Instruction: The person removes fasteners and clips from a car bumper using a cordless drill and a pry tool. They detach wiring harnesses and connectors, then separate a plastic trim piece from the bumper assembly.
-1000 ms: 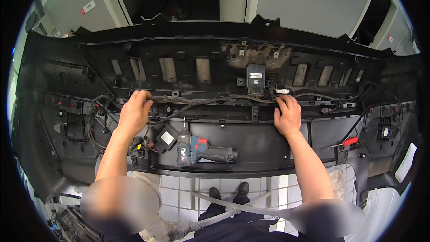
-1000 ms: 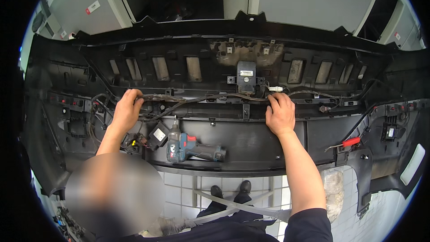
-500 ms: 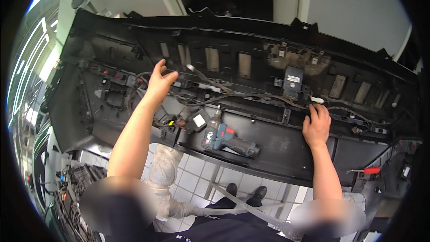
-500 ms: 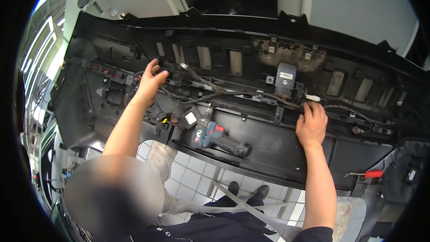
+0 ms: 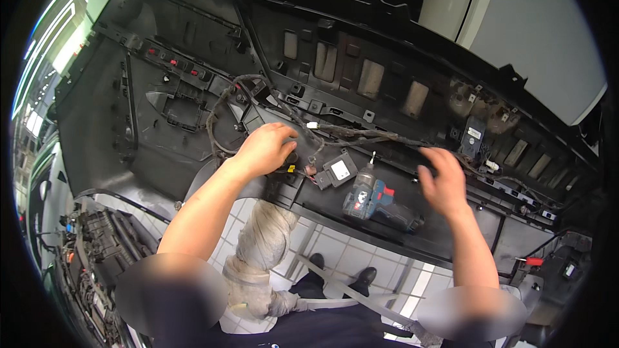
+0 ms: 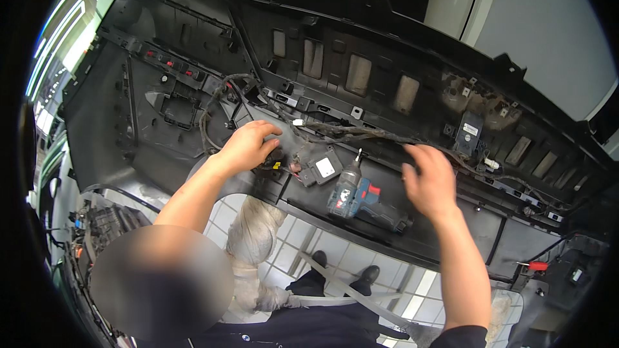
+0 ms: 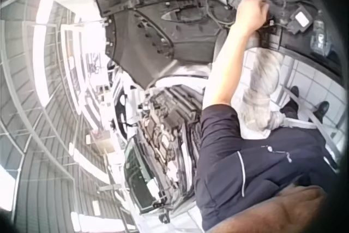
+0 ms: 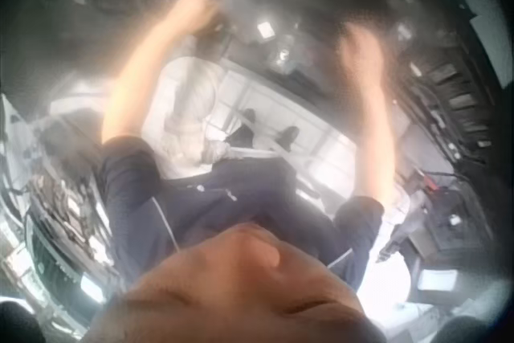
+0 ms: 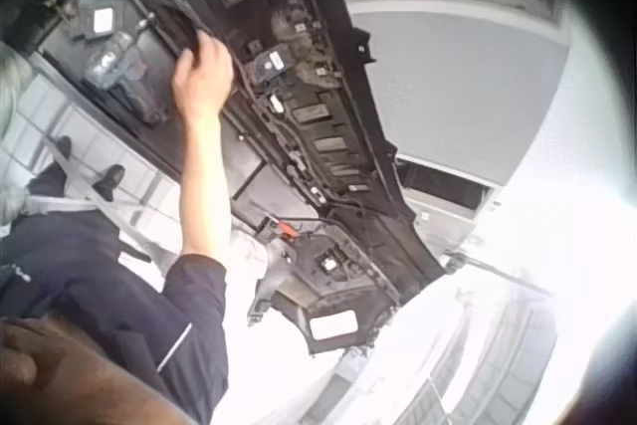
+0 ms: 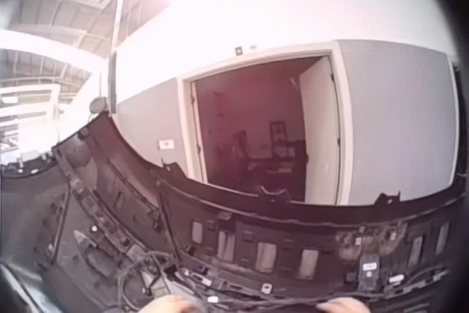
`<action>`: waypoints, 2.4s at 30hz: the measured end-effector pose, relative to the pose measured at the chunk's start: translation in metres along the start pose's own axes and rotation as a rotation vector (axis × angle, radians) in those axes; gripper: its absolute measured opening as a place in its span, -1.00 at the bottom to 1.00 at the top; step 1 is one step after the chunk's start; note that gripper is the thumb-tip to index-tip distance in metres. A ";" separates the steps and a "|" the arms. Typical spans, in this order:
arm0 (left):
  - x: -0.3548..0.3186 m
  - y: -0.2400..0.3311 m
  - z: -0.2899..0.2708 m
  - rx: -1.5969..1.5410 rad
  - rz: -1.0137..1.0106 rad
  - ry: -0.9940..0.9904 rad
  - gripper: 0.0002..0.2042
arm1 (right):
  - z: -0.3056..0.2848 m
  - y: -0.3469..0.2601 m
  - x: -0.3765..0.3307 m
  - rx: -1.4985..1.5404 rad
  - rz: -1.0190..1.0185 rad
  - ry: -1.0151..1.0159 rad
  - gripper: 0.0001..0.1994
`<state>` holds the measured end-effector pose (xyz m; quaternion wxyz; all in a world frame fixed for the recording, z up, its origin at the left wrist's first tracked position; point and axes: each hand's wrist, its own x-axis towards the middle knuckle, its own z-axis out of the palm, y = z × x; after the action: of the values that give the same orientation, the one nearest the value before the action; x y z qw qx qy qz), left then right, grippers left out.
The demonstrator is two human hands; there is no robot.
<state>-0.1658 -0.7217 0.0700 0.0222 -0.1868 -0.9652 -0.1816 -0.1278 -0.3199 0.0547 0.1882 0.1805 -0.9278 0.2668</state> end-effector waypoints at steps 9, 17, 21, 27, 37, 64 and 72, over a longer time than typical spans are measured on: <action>0.026 -0.034 0.017 0.066 0.185 0.218 -0.58 | 0.082 -0.056 0.100 -0.051 0.284 -0.089 -0.73; 0.055 -0.062 0.027 0.290 0.324 0.213 -0.61 | 0.030 0.010 0.020 0.679 0.604 0.012 -0.77; 0.063 -0.066 0.018 0.323 0.391 0.167 -0.81 | 0.023 0.005 -0.008 0.813 0.626 -0.111 -0.75; 0.071 -0.049 -0.021 0.340 0.442 0.239 -0.86 | 0.021 -0.008 -0.009 0.386 0.213 -0.208 -0.75; 0.114 -0.061 -0.015 0.262 0.180 0.240 -0.83 | 0.056 -0.019 0.096 -0.086 -0.070 -0.084 -0.77; 0.144 -0.089 -0.036 -0.132 0.025 -0.160 -0.74 | 0.091 -0.024 0.159 -0.124 0.304 -0.398 -0.77; 0.151 -0.090 -0.033 -0.180 0.035 -0.095 -0.77 | 0.092 -0.020 0.155 -0.044 0.255 -0.389 -0.75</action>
<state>-0.3399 -0.7582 0.0863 -0.0371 -0.2132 -0.9416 -0.2581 -0.2765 -0.4237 0.0595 -0.0254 0.1058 -0.9674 0.2286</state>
